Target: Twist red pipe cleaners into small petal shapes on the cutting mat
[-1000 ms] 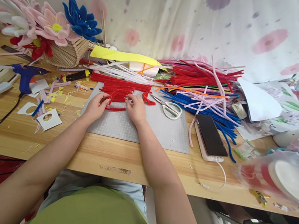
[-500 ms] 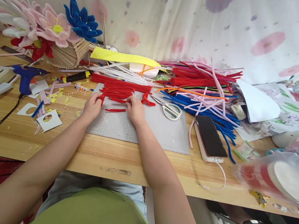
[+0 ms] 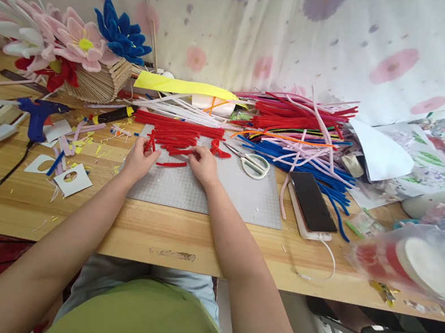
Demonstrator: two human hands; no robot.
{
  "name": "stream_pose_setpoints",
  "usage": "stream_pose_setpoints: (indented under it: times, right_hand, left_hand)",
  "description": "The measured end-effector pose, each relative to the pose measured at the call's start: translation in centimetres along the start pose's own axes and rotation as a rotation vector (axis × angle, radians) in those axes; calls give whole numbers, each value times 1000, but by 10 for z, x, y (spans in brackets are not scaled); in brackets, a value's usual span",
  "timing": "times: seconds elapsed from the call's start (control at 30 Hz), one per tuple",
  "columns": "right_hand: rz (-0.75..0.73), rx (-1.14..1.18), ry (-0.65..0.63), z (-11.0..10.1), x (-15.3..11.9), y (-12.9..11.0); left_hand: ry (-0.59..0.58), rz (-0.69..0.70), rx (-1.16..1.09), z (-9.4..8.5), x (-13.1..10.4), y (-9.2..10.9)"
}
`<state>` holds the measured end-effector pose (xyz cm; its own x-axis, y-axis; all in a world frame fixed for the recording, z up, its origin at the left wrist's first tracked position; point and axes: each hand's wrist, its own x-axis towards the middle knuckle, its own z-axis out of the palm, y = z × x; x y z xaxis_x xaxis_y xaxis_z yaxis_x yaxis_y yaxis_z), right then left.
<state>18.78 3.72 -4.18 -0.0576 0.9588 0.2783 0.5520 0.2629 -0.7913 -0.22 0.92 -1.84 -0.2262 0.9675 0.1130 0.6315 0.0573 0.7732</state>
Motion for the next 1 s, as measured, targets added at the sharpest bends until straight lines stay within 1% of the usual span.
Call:
stream_pose_setpoints:
  times: [0.1, 0.17, 0.23, 0.3, 0.37, 0.43, 0.53, 0.63, 0.7, 0.8, 0.9, 1.0]
  right_hand:
    - [4, 56, 10, 0, 1, 4]
    - [3, 74, -11, 0, 0, 5]
    - [-13, 74, -73, 0, -1, 4]
    - [-71, 35, -158, -1, -3, 0]
    - [-142, -45, -209, -2, -4, -4]
    - [-166, -113, -209, -2, -5, -8]
    - [-128, -145, -180, 0, -5, -7]
    - [-130, -125, -146, 2, -4, -3]
    - [-157, -47, -111, 4, -4, -1]
    - [-172, 153, -81, 5, -4, -1]
    - [-98, 329, -108, 5, -3, -6]
    - [-32, 451, -122, 5, -3, -10]
  left_hand:
    - [4, -5, 49, 3, 1, -2]
    - [-12, -8, 102, 3, 2, -3]
    - [-39, -7, 148, 4, 2, -2]
    - [-60, 17, 190, 4, 2, -1]
    - [-66, 57, 213, 4, 2, -1]
    - [-65, 74, 203, 4, 2, -1]
    - [-81, 50, 180, 5, 2, -1]
    - [-104, 33, 199, 5, 2, -1]
    - [-100, 32, 192, 6, 2, -1]
    - [-91, 50, 72, 9, 3, -4]
    - [-81, 28, -158, 12, 5, -6]
    - [-77, -41, -379, 14, 6, -2]
